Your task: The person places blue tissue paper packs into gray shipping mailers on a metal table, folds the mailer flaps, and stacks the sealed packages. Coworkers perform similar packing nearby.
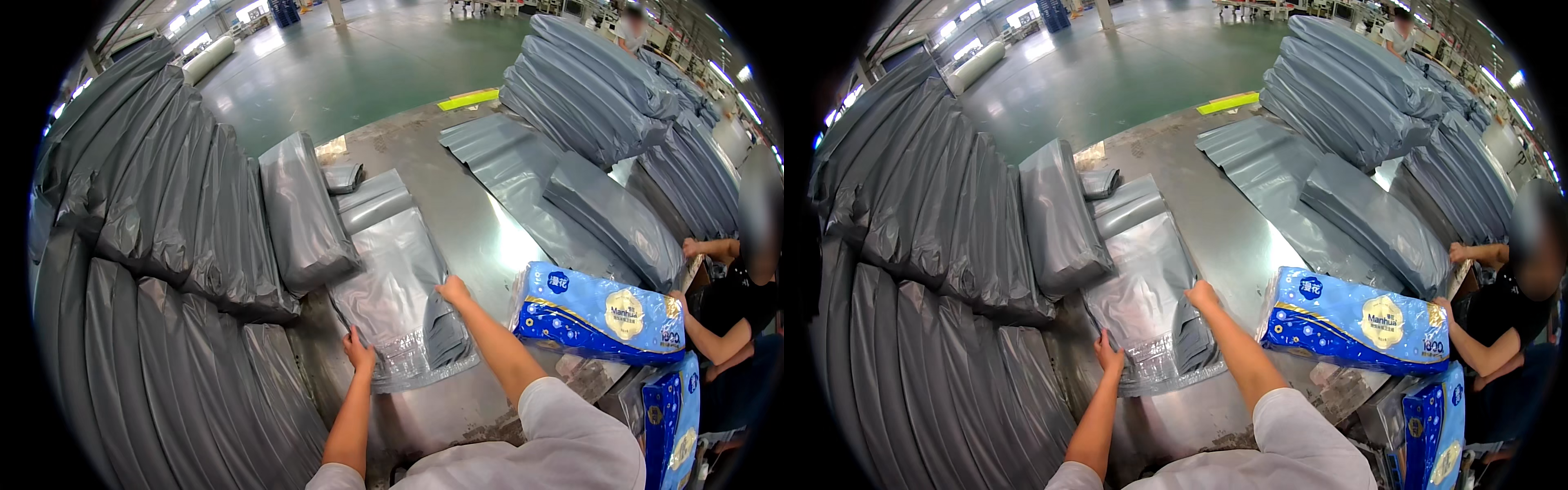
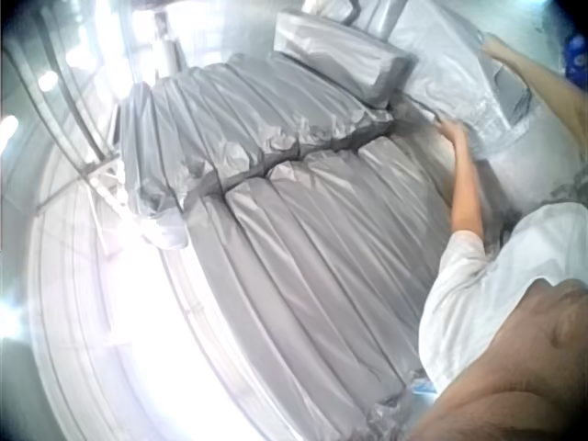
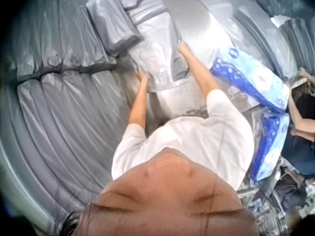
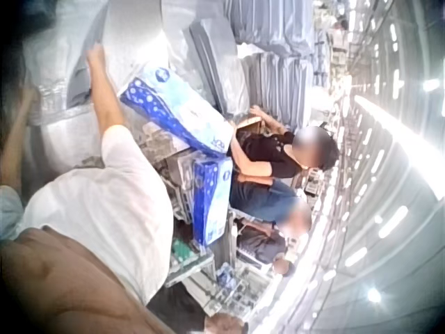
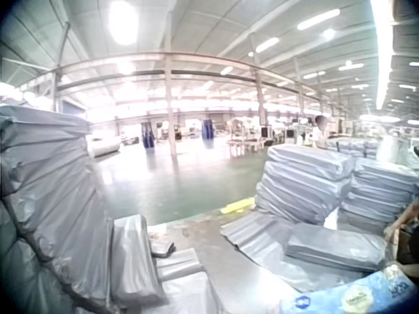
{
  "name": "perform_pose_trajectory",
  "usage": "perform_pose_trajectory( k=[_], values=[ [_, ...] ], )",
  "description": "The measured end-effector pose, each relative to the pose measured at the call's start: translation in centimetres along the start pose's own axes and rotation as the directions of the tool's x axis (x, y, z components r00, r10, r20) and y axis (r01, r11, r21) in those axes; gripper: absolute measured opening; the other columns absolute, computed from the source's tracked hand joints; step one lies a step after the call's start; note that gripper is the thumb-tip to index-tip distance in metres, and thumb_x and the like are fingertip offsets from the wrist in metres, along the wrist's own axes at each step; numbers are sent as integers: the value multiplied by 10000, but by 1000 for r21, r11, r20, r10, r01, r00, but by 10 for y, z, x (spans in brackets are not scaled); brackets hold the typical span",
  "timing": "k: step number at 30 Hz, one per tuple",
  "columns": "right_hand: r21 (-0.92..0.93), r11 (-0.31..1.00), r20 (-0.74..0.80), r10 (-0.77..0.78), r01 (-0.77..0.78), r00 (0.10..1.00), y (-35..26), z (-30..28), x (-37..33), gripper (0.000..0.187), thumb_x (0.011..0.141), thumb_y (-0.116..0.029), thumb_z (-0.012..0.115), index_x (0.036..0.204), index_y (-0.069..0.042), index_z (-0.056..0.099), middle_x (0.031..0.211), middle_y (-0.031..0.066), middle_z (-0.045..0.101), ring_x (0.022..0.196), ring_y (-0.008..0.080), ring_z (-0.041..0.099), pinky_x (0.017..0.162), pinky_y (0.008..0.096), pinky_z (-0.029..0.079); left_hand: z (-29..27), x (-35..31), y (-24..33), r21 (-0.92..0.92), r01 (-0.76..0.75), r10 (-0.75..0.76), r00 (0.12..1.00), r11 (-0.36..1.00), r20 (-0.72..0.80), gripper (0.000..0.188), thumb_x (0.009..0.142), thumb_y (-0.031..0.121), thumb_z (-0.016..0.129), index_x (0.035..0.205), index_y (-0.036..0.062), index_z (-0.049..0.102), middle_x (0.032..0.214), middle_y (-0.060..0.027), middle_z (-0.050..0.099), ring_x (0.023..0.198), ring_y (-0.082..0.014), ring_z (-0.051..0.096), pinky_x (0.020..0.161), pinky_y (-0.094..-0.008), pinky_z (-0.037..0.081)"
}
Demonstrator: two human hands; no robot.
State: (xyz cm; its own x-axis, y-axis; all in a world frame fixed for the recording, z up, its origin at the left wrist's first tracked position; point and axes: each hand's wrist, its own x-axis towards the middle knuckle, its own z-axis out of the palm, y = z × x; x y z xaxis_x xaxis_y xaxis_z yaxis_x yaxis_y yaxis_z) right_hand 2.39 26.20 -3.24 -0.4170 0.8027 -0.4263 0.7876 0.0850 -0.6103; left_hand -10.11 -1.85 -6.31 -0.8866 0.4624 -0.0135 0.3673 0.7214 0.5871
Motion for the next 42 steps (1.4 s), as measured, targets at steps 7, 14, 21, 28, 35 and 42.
perform_pose_trajectory(
  k=[7,14,21,28,35,42],
  values=[
    [-5,1000,-49,-24,24,999,57,-41,-74,497,694,-361,647,963,44,546,980,246,564,933,361,540,799,410,428,4,-92,28,-142,-39,44,998,989,37,750,631,-40,626,1296,136,328,1226,-213,326,1144,-374,341,974,-390,283],
    [104,993,-261,81,-55,962,140,-29,-115,502,721,-281,639,1041,82,507,999,264,551,971,371,522,828,393,413,11,-130,51,-260,-114,163,971,959,176,703,671,-84,545,1302,136,326,1310,-245,242,1161,-401,310,990,-402,261],
    [147,989,-357,77,-26,931,100,-32,21,383,698,-227,629,955,46,549,926,257,573,896,386,547,763,408,432,45,4,85,-220,-230,264,954,948,142,673,669,-92,517,1289,94,331,1297,-182,339,1169,-351,339,982,-384,283],
    [-73,982,-237,-188,175,953,40,-61,9,452,738,-406,606,969,-21,563,1005,181,567,960,345,524,795,432,402,50,52,68,-217,-278,308,944,936,116,744,613,-109,599,1282,73,331,1269,-181,382,1167,-328,362,961,-369,296],
    [-400,909,-828,-412,115,381,221,-304,-119,401,657,-204,660,1007,-42,550,1030,150,543,994,323,479,895,408,337,-7,-38,81,206,-448,446,893,870,62,674,684,107,652,1278,84,336,1358,-200,207,1202,-384,259,977,-472,218],
    [258,636,-585,702,-727,407,502,-479,-239,810,767,-620,381,1311,-31,263,1191,255,454,1115,367,442,925,431,328,31,-155,88,-277,-585,639,749,762,176,471,783,141,559,1201,1,395,1287,-225,322,1182,-339,317,979,-427,241]
  ],
)
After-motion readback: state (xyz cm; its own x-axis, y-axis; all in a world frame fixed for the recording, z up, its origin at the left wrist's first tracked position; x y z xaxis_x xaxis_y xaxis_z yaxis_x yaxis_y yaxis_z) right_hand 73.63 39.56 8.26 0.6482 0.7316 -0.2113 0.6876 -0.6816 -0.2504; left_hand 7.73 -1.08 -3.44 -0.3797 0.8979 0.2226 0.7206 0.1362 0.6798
